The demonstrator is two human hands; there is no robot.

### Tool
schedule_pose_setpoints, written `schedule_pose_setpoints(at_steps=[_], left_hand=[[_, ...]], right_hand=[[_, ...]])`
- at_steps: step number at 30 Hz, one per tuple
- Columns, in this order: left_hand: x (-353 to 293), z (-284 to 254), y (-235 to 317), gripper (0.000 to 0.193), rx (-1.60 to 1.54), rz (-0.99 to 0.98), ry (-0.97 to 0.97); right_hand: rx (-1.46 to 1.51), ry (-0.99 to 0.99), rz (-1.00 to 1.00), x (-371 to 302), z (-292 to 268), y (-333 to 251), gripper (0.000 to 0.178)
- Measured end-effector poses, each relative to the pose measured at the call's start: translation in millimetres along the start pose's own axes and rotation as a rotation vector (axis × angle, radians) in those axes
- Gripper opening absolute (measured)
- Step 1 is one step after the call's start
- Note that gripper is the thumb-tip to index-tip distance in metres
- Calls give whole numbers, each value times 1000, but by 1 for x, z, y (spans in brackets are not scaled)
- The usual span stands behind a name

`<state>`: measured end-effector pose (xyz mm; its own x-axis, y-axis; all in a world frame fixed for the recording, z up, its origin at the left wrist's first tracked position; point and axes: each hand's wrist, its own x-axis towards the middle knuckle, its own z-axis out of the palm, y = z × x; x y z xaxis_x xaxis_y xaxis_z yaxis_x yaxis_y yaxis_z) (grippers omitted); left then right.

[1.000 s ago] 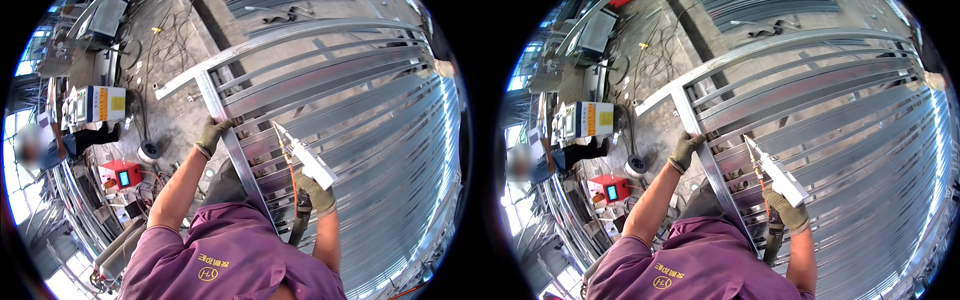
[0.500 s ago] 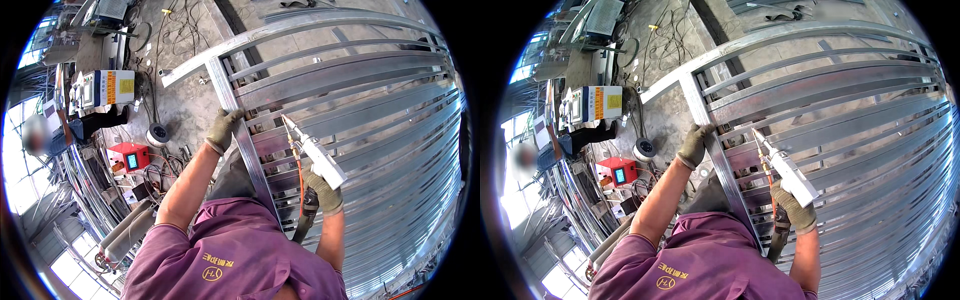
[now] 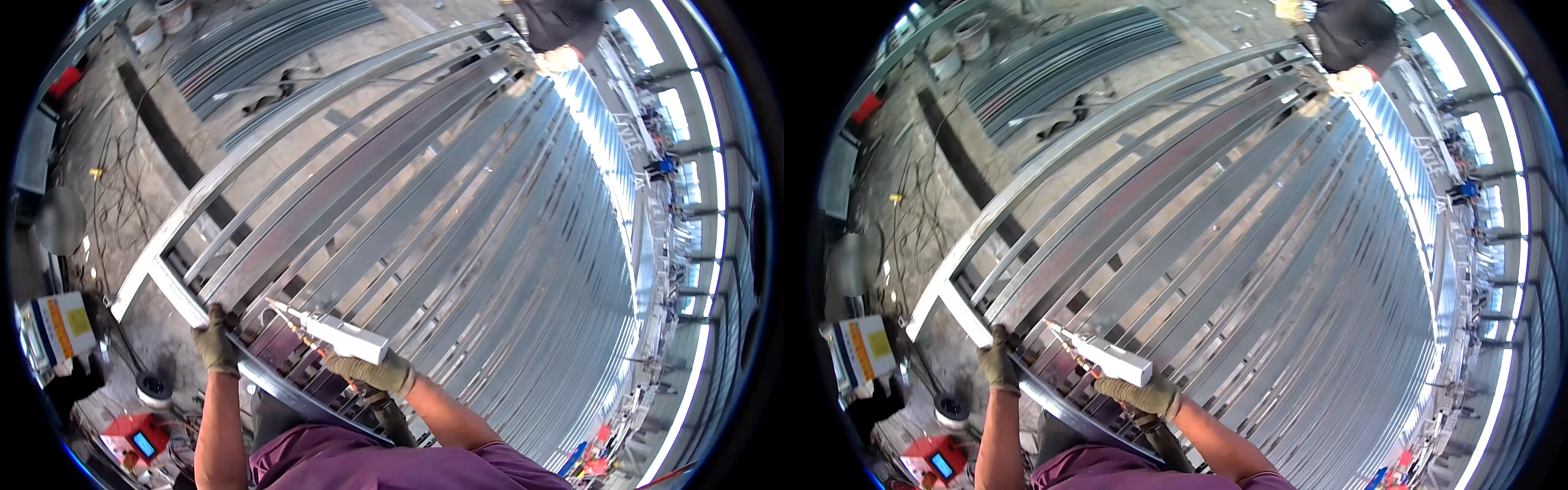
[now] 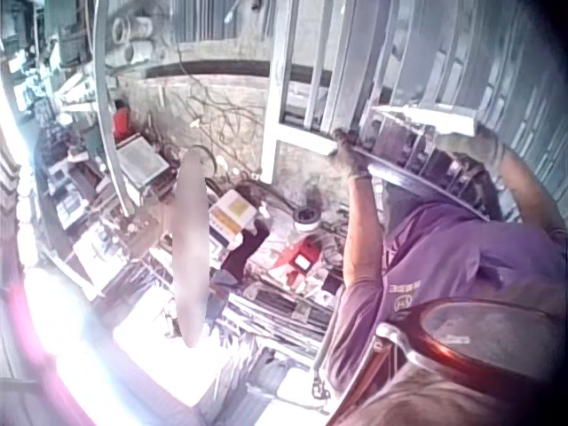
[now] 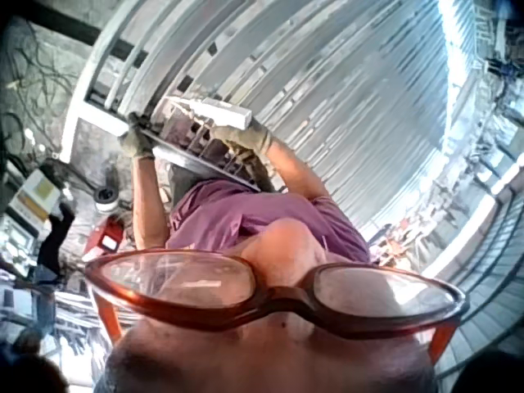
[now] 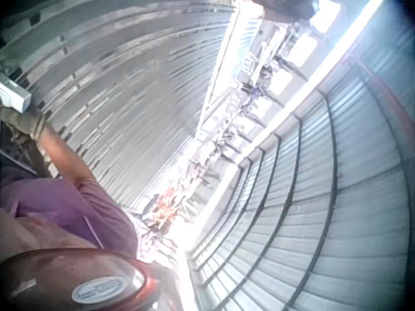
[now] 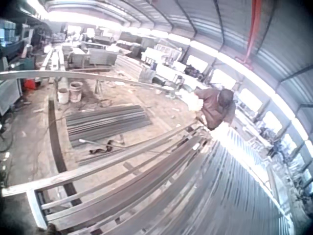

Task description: The person welds a large metal frame structure using a handheld welding torch. They repeatedly position the torch at various joints, activate the arc to weld, and move along the frame to complete multiple welds.

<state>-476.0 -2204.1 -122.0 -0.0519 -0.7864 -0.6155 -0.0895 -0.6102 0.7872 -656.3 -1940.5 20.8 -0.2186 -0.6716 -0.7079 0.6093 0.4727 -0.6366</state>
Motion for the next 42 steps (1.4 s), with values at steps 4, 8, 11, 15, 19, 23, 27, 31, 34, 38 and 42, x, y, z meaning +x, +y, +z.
schedule_pose_setpoints(at_steps=[4, 8, 11, 15, 19, 23, 27, 31, 34, 38, 42], left_hand=[[2, -2, 1, 31, 71, 53, 17], [9, -6, -5, 30, 101, 56, 18], [21, -16, -13, 29, 34, 36, -69], [29, -19, -22, 25, 61, 72, -21], [28, -18, -21, 27, 27, 56, -38], [5, -6, -1, 26, 42, 59, -32], [-1, -2, 10, 29, 37, -16, 3], [14, -12, -4, 33, 64, 45, -1], [14, -11, -6, 34, 33, 25, -12], [16, -12, -8, 36, 76, 19, 19], [18, -10, -11, 35, 79, 64, 35]], right_hand=[[-97, 84, -225, 9, 4, 25, 52], [-122, 116, -102, -7, 11, -2, 58], [-198, 87, -134, -15, 11, -6, 56], [28, 142, -162, -12, 19, 0, 55], [-201, 229, -281, -6, 12, 19, 52], [-72, 24, -166, -7, 6, 16, 57], [-186, 170, -222, -9, 11, 23, 53], [-167, 173, -192, -11, 17, 17, 51], [-180, 161, -72, -11, 12, 13, 49], [-227, 190, -221, -3, 4, 37, 51], [-240, 218, -169, -4, 4, 31, 57]])
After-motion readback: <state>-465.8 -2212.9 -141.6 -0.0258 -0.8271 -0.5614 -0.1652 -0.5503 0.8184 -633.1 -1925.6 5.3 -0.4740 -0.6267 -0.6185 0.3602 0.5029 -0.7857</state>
